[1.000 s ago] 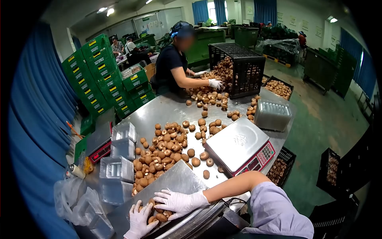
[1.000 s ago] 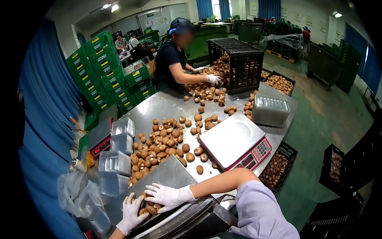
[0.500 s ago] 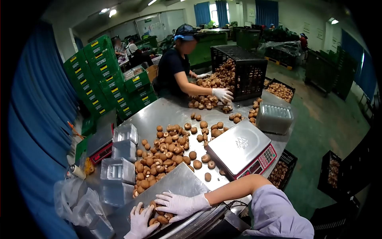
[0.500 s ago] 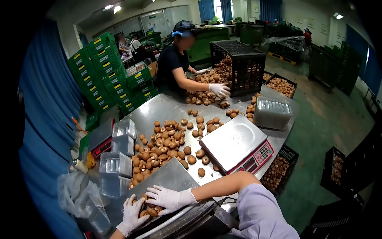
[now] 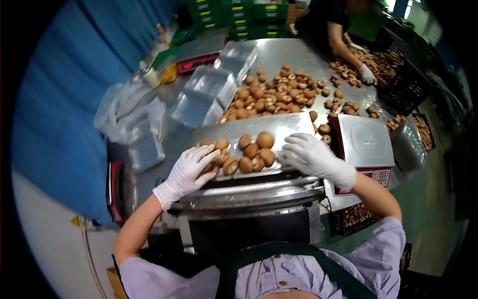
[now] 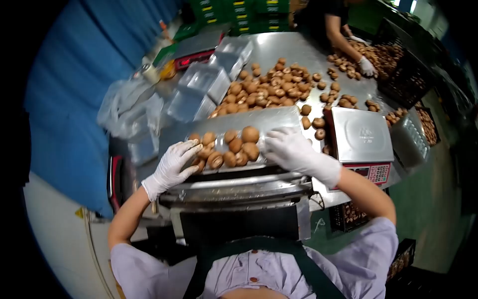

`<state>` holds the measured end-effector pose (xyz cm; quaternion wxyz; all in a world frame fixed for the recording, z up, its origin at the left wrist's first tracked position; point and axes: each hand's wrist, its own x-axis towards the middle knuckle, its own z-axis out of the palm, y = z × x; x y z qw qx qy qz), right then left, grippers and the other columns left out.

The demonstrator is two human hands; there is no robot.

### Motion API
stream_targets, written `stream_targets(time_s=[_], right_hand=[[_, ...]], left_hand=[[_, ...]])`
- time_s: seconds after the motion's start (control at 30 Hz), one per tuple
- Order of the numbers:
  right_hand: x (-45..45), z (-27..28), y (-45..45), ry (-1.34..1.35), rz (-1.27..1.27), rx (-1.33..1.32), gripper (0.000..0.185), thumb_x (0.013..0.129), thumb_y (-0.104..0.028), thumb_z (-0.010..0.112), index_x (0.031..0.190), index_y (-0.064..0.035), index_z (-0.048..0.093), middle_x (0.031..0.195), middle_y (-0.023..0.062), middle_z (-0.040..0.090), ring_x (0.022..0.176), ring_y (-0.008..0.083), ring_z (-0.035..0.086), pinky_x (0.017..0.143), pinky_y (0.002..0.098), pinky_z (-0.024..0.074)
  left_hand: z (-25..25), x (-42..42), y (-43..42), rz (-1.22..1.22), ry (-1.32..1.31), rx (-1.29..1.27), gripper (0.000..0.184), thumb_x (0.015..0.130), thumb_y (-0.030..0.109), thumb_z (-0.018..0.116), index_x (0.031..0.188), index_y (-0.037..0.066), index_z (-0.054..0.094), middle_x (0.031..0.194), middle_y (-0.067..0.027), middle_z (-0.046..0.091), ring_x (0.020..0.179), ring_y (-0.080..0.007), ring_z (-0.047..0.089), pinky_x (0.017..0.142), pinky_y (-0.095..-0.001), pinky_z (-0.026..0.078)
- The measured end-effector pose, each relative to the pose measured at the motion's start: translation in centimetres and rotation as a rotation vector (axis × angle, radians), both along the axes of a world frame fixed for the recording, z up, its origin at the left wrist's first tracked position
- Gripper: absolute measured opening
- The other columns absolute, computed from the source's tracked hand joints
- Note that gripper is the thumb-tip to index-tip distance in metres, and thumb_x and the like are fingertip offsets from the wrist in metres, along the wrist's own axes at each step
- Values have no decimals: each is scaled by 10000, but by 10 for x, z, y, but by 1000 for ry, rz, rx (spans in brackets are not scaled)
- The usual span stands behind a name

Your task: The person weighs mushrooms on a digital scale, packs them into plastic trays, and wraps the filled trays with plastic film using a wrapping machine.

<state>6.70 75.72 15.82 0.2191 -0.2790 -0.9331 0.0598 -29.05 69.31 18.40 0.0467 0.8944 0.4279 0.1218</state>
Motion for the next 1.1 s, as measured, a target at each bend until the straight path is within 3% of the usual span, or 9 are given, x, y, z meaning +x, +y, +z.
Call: stream_targets(time_s=[0.3, 0.43, 0.57, 0.67, 0.73, 0.87, 0.93, 1.0, 1.1], right_hand=[[25, 4, -50, -526, 336, 250, 287, 847, -186, 550, 1121, -115, 597, 1192, 71, 567, 813, 185, 593, 629, 309, 508], [26, -11, -53, -512, 166, 14, 250, 864, -203, 536, 1062, -81, 628, 1117, 96, 601, 773, 224, 583, 617, 318, 511], [53, -24, -91, -91, 23, -303, 126, 885, -163, 568, 952, -67, 615, 898, 64, 667, 703, 273, 638, 579, 346, 523], [64, 38, -136, 37, -224, -727, 65, 878, -83, 590, 872, -25, 617, 805, 76, 673, 645, 211, 660, 572, 309, 525], [64, 108, -155, 222, -265, -902, 103, 896, -70, 580, 836, 6, 613, 779, 101, 663, 630, 179, 656, 566, 296, 521], [50, 127, -116, 890, -4, -464, 113, 917, -65, 557, 884, 16, 629, 852, 121, 659, 708, 162, 654, 650, 306, 530], [12, 142, -72, 866, -388, -306, 126, 908, -73, 570, 978, 14, 628, 979, 105, 660, 919, 180, 635, 842, 301, 497], [-21, 115, -12, 837, -312, -241, 231, 857, -22, 593, 1086, -42, 616, 1141, 114, 616, 1077, 221, 576, 937, 314, 451], [-34, -34, 123, 349, -251, 239, 460, 793, 0, 601, 1240, -47, 505, 1342, 187, 452, 1172, 282, 519, 929, 347, 463]], left_hand=[[-33, -56, -62, -309, 489, 110, 299, 790, 122, 559, 1086, 131, 603, 1162, -52, 587, 735, -172, 583, 615, -301, 480], [-48, -54, -60, -210, 188, 95, 99, 814, 125, 576, 887, 89, 633, 996, -57, 617, 712, -215, 587, 598, -334, 496], [-38, -62, -88, 167, -378, -518, 190, 884, 184, 528, 867, 1, 575, 861, -128, 559, 725, -265, 571, 665, -346, 468], [-1, -69, -125, 379, -711, -1056, 221, 922, 173, 513, 783, 7, 555, 737, -57, 545, 745, -107, 565, 582, -267, 456], [55, -67, -130, 121, -666, -596, 226, 883, 155, 550, 766, -30, 606, 742, -71, 600, 659, -142, 592, 606, -251, 503], [105, -78, -92, -11, -1451, -265, 222, 814, 148, 481, 626, 50, 416, 728, -75, 476, 837, -350, 659, 820, -491, 524], [100, -64, -42, 136, -1388, -141, 101, 810, 85, 515, 874, 7, 522, 919, -112, 582, 1036, -298, 591, 966, -425, 432], [53, -55, 25, 151, -1165, -24, 351, 800, 70, 610, 1139, 11, 538, 1274, -128, 527, 1171, -213, 516, 1022, -332, 375], [-26, -54, 87, 258, -307, 295, 586, 785, 88, 631, 1329, 6, 432, 1410, -209, 380, 1272, -359, 399, 1068, -417, 312]])
